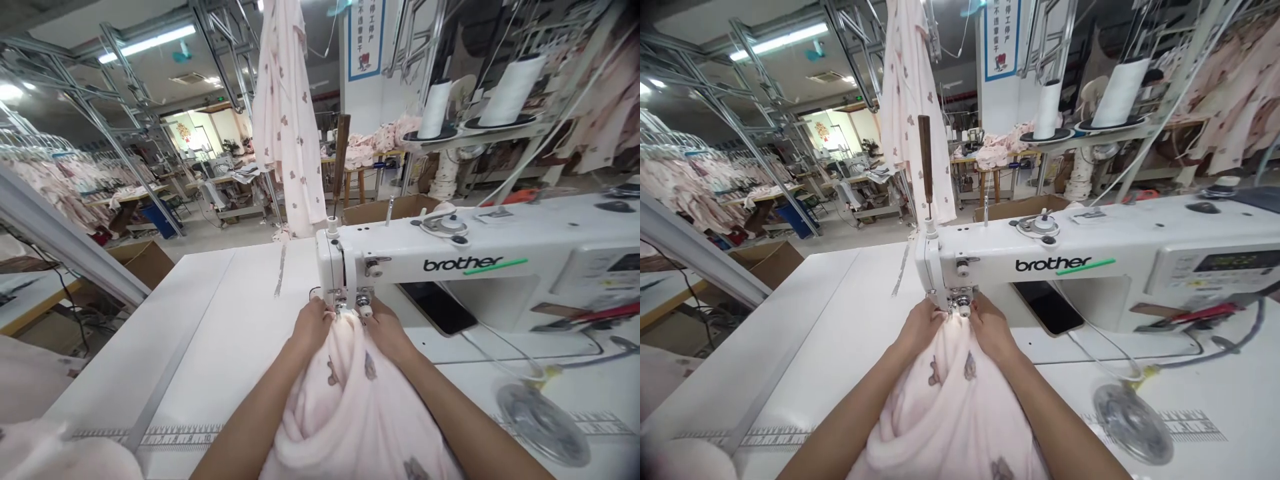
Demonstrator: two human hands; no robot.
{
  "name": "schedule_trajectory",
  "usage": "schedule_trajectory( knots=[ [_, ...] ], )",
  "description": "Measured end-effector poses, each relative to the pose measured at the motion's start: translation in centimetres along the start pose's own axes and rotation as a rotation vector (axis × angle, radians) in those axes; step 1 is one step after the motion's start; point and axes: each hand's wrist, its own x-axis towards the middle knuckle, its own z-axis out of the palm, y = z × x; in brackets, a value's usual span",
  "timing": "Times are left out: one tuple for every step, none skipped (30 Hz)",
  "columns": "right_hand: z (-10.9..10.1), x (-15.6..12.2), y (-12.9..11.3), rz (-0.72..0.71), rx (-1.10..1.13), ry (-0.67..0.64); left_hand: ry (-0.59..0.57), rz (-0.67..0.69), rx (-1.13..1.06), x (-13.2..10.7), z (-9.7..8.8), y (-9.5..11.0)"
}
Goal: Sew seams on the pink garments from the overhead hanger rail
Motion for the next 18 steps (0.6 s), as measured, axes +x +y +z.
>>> schedule_trajectory(
  knots=[
    [-0.1,-0.1,-0.2,-0.002,-0.007,-0.011,0.0,0.001,-0.003,0.0,0.0,0.0],
    [-0.1,-0.2,-0.3,-0.003,-0.018,-0.024,0.001,0.0,-0.004,0.0,0.1,0.0],
    [0.0,-0.3,-0.5,-0.003,-0.035,-0.038,0.003,0.0,-0.006,-0.1,0.1,0.0],
    [0.0,-0.4,-0.7,-0.002,-0.057,-0.048,0.005,0.001,-0.007,-0.1,0.1,-0.1],
    [0.2,-0.5,-0.8,-0.002,-0.083,-0.053,0.007,0.001,-0.008,-0.1,0.1,-0.1],
    [0.4,-0.5,-1.0,-0.006,-0.111,-0.053,0.009,0.001,-0.009,-0.1,0.1,-0.2],
    [0.6,-0.5,-1.1,-0.012,-0.138,-0.051,0.014,0.0,-0.01,-0.1,0.2,-0.3],
    [0.8,-0.4,-1.2,-0.024,-0.162,-0.049,0.019,0.0,-0.011,0.0,0.2,-0.3],
    [1.0,-0.3,-1.3,-0.038,-0.182,-0.047,0.024,0.001,-0.011,0.0,0.2,-0.2],
    [1.1,-0.2,-1.3,-0.054,-0.199,-0.048,0.025,0.002,-0.01,0.0,0.2,-0.1],
    [1.1,-0.1,-1.4,-0.07,-0.213,-0.05,0.022,0.004,-0.008,0.0,0.1,0.1],
    [1.0,-0.1,-1.3,-0.089,-0.224,-0.053,0.016,0.004,-0.004,-0.1,0.1,0.4],
    [0.9,-0.1,-1.3,-0.109,-0.231,-0.057,0.005,0.002,0.001,-0.3,-0.1,0.6],
    [0.8,-0.2,-1.2,-0.128,-0.242,-0.063,-0.011,-0.003,0.008,-0.7,-0.3,0.8],
    [0.7,-0.3,-1.1,-0.148,-0.24,-0.085,-0.03,-0.011,0.017,-1.2,-0.7,0.9],
    [0.7,-0.6,-1.0,-0.167,-0.23,-0.119,-0.05,-0.019,0.032,-1.9,-1.2,0.9],
    [0.9,-0.8,-0.9,-0.184,-0.217,-0.166,-0.076,-0.024,0.035,-2.8,-1.9,0.7],
    [1.3,-1.2,-1.0,-0.206,-0.135,-0.265,-0.114,-0.029,0.009,-4.1,-2.7,0.4]
  ],
)
